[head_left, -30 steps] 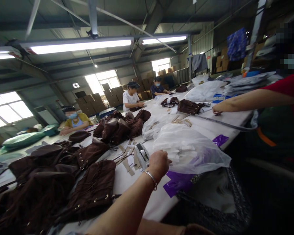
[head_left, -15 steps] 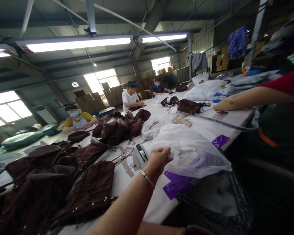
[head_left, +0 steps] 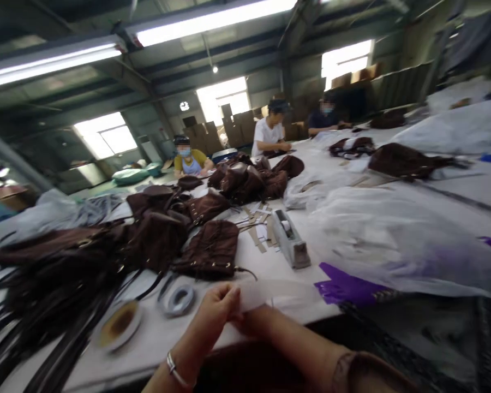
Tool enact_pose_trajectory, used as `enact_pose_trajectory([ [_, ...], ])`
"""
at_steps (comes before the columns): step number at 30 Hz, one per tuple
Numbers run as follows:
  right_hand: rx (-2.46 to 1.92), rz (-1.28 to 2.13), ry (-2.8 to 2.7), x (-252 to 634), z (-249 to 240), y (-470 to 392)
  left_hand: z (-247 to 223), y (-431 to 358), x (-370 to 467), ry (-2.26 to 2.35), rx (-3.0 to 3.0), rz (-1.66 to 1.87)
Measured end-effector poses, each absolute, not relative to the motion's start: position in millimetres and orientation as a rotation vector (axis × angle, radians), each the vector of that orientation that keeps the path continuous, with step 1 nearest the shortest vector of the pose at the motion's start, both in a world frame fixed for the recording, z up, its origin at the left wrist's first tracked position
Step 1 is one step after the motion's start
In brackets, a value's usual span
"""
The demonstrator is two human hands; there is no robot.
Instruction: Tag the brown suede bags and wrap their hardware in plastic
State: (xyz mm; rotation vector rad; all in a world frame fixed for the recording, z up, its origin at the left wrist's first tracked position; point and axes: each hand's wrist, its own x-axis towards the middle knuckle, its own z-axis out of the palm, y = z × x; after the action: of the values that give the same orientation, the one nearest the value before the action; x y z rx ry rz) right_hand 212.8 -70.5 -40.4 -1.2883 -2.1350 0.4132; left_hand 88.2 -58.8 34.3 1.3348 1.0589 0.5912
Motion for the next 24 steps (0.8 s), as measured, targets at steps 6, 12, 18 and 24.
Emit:
enact_pose_trajectory([
  [6,-1.554,0.308,-2.227,196,-57,-74,12,-78,-41,1.425,1.358,0.701],
  [12,-1.258,0.235,-2.224,194,-48,-78,-6,-79,-110,1.476,1.363,0.964],
  [18,-1.263,0.237,-2.223,184,-42,-79,22,-80,-146,0.938,0.897,1.363],
  [24,-1.357,0.209,-2.237,180,-48,-79,13,-87,-145,0.810,0.783,1.235],
])
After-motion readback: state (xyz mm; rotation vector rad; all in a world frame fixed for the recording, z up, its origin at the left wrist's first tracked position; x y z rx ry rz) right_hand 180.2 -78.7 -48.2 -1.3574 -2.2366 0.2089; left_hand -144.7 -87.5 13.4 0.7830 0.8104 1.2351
